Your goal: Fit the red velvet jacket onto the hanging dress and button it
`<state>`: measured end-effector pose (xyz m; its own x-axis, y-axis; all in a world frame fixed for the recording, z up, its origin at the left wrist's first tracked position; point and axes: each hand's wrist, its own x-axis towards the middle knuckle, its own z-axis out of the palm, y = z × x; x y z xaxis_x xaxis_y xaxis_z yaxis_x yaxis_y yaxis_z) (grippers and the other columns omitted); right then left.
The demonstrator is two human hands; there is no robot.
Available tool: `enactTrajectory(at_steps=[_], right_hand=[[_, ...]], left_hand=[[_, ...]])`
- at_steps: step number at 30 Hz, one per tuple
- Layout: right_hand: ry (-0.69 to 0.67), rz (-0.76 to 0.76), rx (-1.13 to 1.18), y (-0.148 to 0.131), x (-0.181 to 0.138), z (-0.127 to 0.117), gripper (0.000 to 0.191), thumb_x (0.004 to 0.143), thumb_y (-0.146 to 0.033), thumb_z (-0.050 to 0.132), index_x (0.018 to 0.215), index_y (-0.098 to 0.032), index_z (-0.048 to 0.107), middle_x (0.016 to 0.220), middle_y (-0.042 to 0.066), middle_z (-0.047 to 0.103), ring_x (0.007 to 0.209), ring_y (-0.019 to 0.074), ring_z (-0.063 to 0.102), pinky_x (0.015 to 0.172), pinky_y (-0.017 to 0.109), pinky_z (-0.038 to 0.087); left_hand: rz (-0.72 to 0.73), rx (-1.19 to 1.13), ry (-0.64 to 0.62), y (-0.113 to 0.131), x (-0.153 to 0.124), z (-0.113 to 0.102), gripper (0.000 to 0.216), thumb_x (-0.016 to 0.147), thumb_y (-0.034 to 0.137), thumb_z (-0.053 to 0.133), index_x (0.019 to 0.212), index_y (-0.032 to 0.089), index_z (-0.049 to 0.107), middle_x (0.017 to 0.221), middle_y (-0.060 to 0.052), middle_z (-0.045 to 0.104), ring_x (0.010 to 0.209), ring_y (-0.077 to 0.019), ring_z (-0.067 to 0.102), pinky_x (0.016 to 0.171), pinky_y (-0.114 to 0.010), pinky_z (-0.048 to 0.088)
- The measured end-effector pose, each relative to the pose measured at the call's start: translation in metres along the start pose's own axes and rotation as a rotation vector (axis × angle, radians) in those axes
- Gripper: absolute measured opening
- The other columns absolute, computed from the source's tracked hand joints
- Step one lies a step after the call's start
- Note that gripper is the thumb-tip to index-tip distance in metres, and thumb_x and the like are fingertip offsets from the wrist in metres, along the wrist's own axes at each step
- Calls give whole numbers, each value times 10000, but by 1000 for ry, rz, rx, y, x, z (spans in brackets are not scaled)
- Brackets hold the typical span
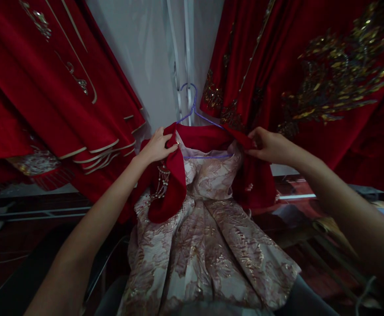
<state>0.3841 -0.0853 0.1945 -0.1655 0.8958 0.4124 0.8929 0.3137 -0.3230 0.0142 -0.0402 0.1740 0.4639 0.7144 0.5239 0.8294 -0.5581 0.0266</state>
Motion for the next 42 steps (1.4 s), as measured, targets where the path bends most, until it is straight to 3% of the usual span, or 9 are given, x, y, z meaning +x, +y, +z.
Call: enactTrajectory(at_steps=[2, 5, 8, 12, 15, 22, 27, 29, 42], right_hand=[[9, 14, 150, -2, 1, 16, 262, 698, -299, 687, 881, -216, 518, 692, 8, 575, 594, 170, 531, 588, 297, 384], [187, 61, 405, -4, 11, 51, 300, 761, -419, 631, 929, -219, 482, 751, 1, 579, 629, 149, 539, 609, 279, 396], [382, 70, 607, -26, 26, 90, 256, 824, -440, 537, 909, -221, 433, 795, -7, 537, 679, 130, 520, 651, 264, 400], [178, -118, 741, -81, 33, 132, 227, 877, -439, 454, 834, -218, 425, 738, -33, 474, 672, 116, 466, 680, 249, 387], [106, -169, 824, -107, 26, 149, 227, 890, -444, 435, 843, -222, 420, 726, -42, 448, 662, 113, 450, 679, 250, 385], [30, -77, 1269, -97, -1, 154, 351, 729, -339, 662, 939, -237, 400, 861, -24, 518, 754, 111, 536, 720, 252, 460], [17, -160, 1361, -96, -12, 151, 336, 731, -178, 612, 1009, -249, 439, 877, -25, 533, 774, 98, 564, 755, 249, 493], [16, -181, 1352, -97, -13, 150, 259, 769, -200, 599, 994, -238, 474, 888, -14, 551, 769, 95, 574, 764, 255, 506], [99, -156, 1067, -100, -16, 139, 266, 814, -438, 614, 913, -214, 510, 924, 26, 632, 817, 140, 645, 735, 284, 563]], left_hand=[[-49, 19, 43, 1, -6, -1, 248, 803, 395, 568, 866, 165, 634, 1041, -113, 510, 1059, -293, 491, 927, -465, 413], [-184, 45, 223, 11, -17, -2, 184, 767, 360, 614, 776, 176, 614, 1227, -125, 476, 1169, -344, 423, 974, -521, 362], [-270, 19, 382, 32, -21, 6, 132, 756, 306, 625, 757, 184, 576, 1168, -135, 504, 1145, -335, 441, 962, -498, 373], [-219, -152, 276, 67, -17, 31, 83, 761, 220, 584, 813, 195, 525, 838, -62, 540, 829, -222, 554, 772, -356, 457], [-191, -315, 253, 79, -20, 48, 110, 748, 180, 574, 821, 199, 494, 771, -22, 529, 733, -173, 546, 710, -301, 454], [-310, -821, 357, 83, -48, 71, 329, 747, 117, 576, 1059, 203, 516, 940, -43, 620, 839, -130, 614, 749, -251, 495], [-468, -1053, 556, 96, -52, 79, 276, 758, 154, 624, 1009, 194, 517, 902, -41, 657, 859, -129, 649, 784, -257, 510], [-476, -1088, 544, 96, -51, 79, 215, 737, 139, 634, 920, 183, 531, 859, -29, 657, 831, -122, 653, 774, -245, 512], [-220, -471, 317, 94, -52, 48, 164, 827, 175, 543, 969, 195, 623, 953, -45, 681, 842, -157, 650, 817, -303, 518]])
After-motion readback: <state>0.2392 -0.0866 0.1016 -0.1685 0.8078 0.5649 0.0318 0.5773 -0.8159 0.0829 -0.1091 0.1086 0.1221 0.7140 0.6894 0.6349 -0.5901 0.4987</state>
